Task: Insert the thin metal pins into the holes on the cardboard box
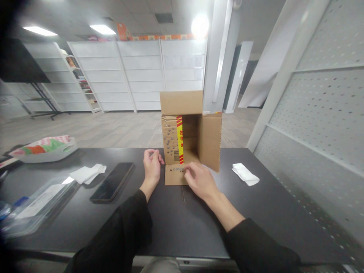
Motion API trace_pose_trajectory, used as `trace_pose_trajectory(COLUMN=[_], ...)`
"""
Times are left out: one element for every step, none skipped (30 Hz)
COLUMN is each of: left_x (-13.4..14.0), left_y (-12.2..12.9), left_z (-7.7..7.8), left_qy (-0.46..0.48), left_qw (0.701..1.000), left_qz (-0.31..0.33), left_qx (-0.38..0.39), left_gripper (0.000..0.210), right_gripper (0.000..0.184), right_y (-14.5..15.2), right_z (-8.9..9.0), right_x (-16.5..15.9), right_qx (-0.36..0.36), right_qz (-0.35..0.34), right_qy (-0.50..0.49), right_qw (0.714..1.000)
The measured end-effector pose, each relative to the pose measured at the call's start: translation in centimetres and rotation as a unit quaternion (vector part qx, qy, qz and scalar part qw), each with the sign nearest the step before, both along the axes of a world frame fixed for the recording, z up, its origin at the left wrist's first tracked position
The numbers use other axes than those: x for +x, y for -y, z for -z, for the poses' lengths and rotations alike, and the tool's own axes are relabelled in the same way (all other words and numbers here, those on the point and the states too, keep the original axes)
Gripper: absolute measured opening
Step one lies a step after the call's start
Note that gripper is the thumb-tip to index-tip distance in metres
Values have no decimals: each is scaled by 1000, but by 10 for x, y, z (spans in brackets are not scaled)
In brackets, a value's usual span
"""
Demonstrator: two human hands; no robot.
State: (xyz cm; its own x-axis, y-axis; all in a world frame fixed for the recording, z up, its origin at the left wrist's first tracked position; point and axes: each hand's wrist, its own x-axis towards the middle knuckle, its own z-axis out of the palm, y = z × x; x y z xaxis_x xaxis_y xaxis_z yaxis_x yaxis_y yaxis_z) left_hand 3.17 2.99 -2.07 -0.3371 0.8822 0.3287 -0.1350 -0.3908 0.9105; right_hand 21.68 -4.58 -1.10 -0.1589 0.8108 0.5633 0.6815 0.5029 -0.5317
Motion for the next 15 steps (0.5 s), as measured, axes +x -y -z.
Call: trace_pose_trajectory(left_x=[0,0,0,0,0,0,1,1,1,1,1,1,1,1,1], left_y=[0,0,1,1,2,2,2,3,3,3,3,3,3,3,3], left_z=[0,0,-1,-1,-2,-2,-3,-3,-3,-3,-3,-3,-3,-4,-4], left_qy=[0,0,0,0,0,0,0,1,2,3,4,5,5,4,4], left_qw=[1000,1000,1000,1000,1000,1000,1000,1000,1000,1000,1000,1000,1000,1000,1000], left_qz=[0,1,1,1,0,0,-1,-1,-1,0,0,0,1,1,1], left_qx=[0,0,-1,-2,-3,-4,-6,-7,-7,-7,-6,-4,-3,-1,0], left_gripper=[21,21,21,21,21,22,22,22,23,23,23,23,23,22,22], right_gripper=[18,19,19,20,20,21,21,22,22,22,22,22,22,22,21], right_y=[-1,-1,-2,-2,-3,-3,-3,-3,-3,-3,-3,-2,-2,-1,-1], right_z=[0,1,1,2,2,2,3,3,2,2,2,1,1,0,-1], right_x=[0,1,1,1,1,1,1,1,1,1,1,1,1,1,1], right_qx=[-7,-14,-22,-30,-39,-47,-53,-57,-58,-58,-58,-58,-58,-58,-57], right_qz=[4,9,12,14,16,18,20,23,24,25,24,23,21,19,14], right_qy=[3,6,10,15,20,24,27,29,30,31,31,32,32,32,31], right_qw=[1000,1000,1000,999,999,998,998,998,998,998,998,998,998,998,998])
